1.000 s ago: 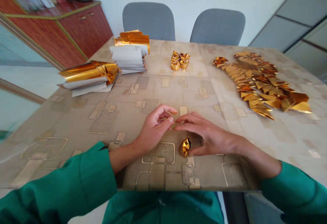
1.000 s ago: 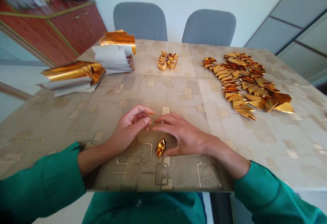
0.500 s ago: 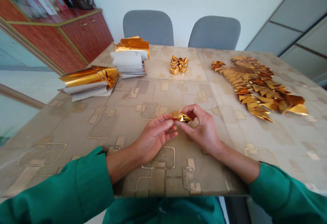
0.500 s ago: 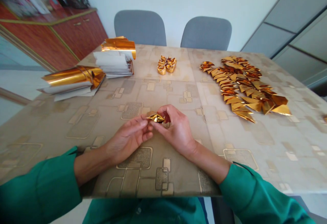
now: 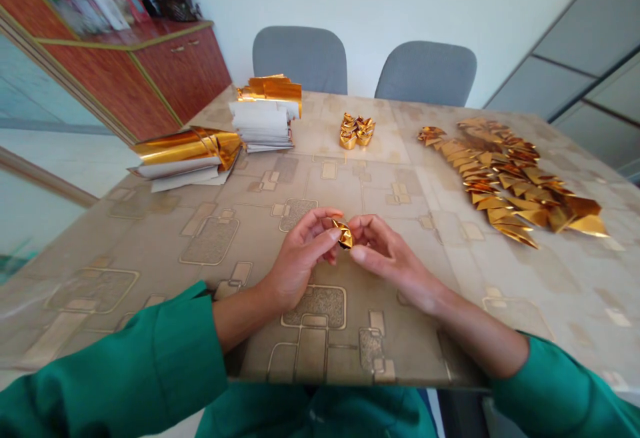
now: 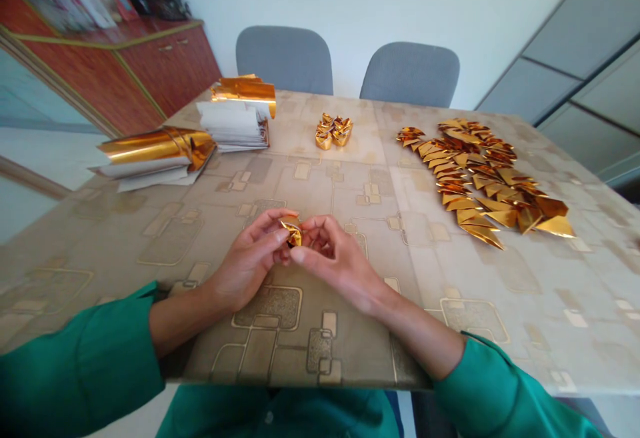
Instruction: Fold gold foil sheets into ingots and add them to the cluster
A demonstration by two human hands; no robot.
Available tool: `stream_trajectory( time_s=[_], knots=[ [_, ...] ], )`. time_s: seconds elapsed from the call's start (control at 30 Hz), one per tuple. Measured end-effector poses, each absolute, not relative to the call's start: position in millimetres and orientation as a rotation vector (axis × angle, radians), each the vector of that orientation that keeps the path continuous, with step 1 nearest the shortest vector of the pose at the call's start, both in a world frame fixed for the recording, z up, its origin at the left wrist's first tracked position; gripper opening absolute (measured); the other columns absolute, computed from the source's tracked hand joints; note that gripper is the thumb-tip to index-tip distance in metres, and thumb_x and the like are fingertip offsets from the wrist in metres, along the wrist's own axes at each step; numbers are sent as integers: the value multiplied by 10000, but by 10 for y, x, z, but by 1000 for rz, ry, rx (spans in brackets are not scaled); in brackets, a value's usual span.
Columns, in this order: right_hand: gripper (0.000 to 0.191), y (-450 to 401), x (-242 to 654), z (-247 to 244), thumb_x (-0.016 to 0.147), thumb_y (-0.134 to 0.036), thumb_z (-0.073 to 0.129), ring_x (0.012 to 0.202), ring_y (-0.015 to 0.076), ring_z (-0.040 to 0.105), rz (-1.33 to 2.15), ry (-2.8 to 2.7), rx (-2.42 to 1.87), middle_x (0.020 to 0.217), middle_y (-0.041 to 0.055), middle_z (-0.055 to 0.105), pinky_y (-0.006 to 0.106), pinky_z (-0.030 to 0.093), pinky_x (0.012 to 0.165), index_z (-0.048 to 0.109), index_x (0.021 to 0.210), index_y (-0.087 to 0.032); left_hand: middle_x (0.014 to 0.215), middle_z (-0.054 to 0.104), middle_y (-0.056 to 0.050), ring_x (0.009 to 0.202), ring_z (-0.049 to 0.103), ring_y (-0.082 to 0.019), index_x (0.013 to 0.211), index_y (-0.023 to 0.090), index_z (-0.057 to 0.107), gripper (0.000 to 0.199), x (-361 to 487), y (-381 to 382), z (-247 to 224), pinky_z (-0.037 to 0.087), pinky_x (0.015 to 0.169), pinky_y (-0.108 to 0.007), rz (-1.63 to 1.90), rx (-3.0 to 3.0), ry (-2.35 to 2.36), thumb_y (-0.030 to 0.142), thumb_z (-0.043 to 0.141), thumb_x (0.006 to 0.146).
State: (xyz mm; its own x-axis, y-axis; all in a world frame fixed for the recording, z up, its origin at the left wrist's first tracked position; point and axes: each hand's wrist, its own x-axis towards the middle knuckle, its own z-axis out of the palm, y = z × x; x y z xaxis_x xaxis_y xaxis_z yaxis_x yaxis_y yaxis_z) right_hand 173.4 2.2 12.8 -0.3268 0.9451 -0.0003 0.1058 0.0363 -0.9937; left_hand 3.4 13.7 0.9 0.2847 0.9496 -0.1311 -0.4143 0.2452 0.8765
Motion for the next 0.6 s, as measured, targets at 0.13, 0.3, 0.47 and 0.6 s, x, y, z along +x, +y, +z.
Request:
stream_trajectory(
  time_s=[0.13,0.3,0.47,0.6],
  knots=[
    [336,52,1809,140,918,-529,543,714,130,481,1717,-1237,-1003,850,12,573,277,398,683,609,890,-200,869,650,-15,697,573,-103,1072,185,669,344,17,159,26,459,560,-194,1022,878,751,269,771,754],
    [262,75,1816,115,857,-429,679,544,93,317,1989,-917,-906,599,-69,415,223,317,554,560,804,-201,777,623,5,651,565,-110,1080,219,654,284,8,138,17,504,556,-215,982,925,704,292,724,815],
    [292,66,1852,98,877,-381,671,444,68,139,2204,-784,-771,481,-112,294,204,195,439,523,711,-192,842,637,-19,687,569,-114,1064,216,698,256,3,124,1,518,572,-211,919,953,682,281,716,816],
    [233,52,1847,87,887,-327,670,424,53,124,2247,-699,-736,475,-125,290,185,197,425,553,752,-177,823,629,-10,703,565,-110,1033,236,723,220,3,111,-19,505,579,-192,903,961,694,265,715,815]
  ],
)
